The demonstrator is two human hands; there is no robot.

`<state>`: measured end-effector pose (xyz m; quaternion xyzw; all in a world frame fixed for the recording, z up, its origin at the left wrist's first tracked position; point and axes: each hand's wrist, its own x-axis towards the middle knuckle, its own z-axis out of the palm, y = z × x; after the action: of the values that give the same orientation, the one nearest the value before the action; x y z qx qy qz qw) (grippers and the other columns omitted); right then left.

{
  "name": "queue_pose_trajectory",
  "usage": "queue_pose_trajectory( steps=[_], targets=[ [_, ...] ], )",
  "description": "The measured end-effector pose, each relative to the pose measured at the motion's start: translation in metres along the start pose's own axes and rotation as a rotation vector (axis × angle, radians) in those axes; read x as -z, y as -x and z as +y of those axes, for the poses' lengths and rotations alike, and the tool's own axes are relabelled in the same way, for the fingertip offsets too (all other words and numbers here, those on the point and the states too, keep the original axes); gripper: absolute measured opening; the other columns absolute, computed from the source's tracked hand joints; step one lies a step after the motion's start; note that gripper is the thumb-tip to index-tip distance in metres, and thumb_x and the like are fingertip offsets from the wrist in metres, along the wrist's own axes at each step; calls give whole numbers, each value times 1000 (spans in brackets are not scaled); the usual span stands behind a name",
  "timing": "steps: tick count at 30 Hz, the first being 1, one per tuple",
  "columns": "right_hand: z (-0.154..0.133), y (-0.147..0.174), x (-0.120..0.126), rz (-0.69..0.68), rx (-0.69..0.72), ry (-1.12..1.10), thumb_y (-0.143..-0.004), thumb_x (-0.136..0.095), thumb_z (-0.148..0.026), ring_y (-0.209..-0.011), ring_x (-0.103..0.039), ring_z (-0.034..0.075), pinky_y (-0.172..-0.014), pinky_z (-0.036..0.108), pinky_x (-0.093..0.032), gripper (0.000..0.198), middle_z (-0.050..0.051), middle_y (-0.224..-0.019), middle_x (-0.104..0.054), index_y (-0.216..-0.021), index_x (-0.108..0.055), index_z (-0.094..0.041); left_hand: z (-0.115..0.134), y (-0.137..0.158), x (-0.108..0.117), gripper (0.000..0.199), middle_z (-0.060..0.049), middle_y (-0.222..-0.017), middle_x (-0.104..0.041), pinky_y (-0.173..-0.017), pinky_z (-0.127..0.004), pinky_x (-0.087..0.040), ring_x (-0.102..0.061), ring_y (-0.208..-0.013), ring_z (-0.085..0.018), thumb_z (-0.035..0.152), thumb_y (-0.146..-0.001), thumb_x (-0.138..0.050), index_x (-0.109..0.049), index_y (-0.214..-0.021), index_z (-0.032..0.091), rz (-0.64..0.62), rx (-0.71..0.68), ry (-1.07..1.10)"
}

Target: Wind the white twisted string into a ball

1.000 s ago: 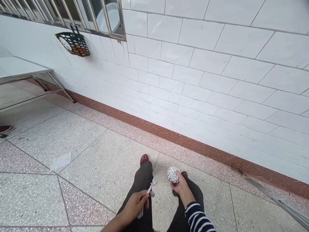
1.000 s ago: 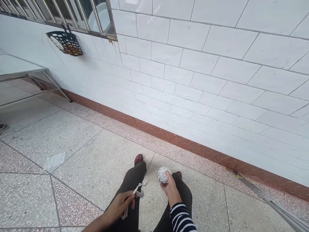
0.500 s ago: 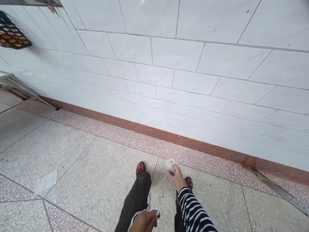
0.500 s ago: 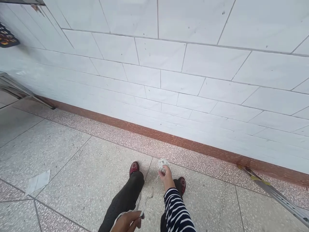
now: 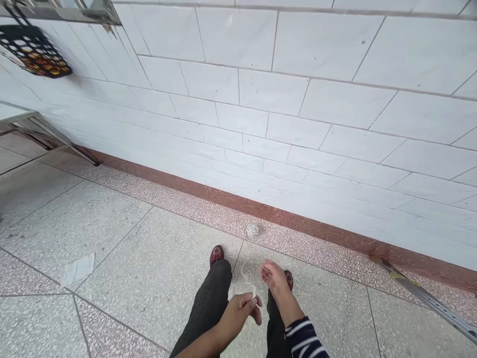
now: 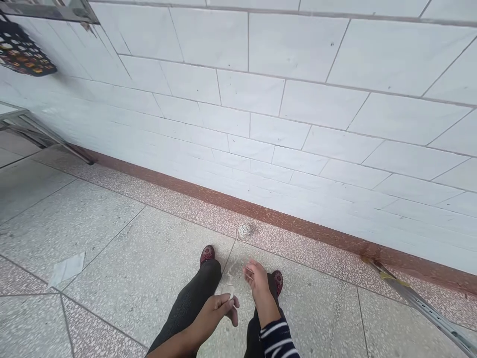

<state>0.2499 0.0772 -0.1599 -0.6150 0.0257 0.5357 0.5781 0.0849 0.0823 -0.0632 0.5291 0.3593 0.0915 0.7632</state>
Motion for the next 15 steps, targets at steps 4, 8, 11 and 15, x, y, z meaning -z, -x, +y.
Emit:
queue_pose_trajectory(
  steps=[4,8,11,15],
  targets=[
    [7,88,18,-50,53,-32,-59,-82,-37,-78,-65,21,-67,30,-50,41,3,-83,-69,-94,-69,-20,36,27,-18,50,-7,-62,-67,-70,-34,-45,-62,-61,-19,63,-81,-56,-60,-82,13,-85,-53,163],
    [32,170,20,-162,55,-2,-58,-82,-39,-91,-64,27,-71,33,-49,44,8,-96,-72,-97,-72,-20,66,59,-34,44,-7,-64,-68,-59,-27,-40,-62,-61,-18,57,-85,-57,-59,-86,13,-88,-94,259],
    [43,210,16,-309,113,34,-57,-82,-31,-105,-61,28,-85,35,-46,47,8,-104,-72,-102,-73,-21,79,77,-38,44,-9,-71,-70,-52,-24,-36,-61,-58,-17,57,-86,-56,-58,-93,14,-82,-64,313],
    [39,238,18,-414,224,187,-68,-76,-41,-83,-61,23,-71,32,-45,36,5,-82,-69,-96,-72,-19,90,96,-29,43,-9,-72,-71,-71,-31,-48,-66,-69,-19,55,-86,-60,-59,-93,12,-22,-194,359]
  ],
)
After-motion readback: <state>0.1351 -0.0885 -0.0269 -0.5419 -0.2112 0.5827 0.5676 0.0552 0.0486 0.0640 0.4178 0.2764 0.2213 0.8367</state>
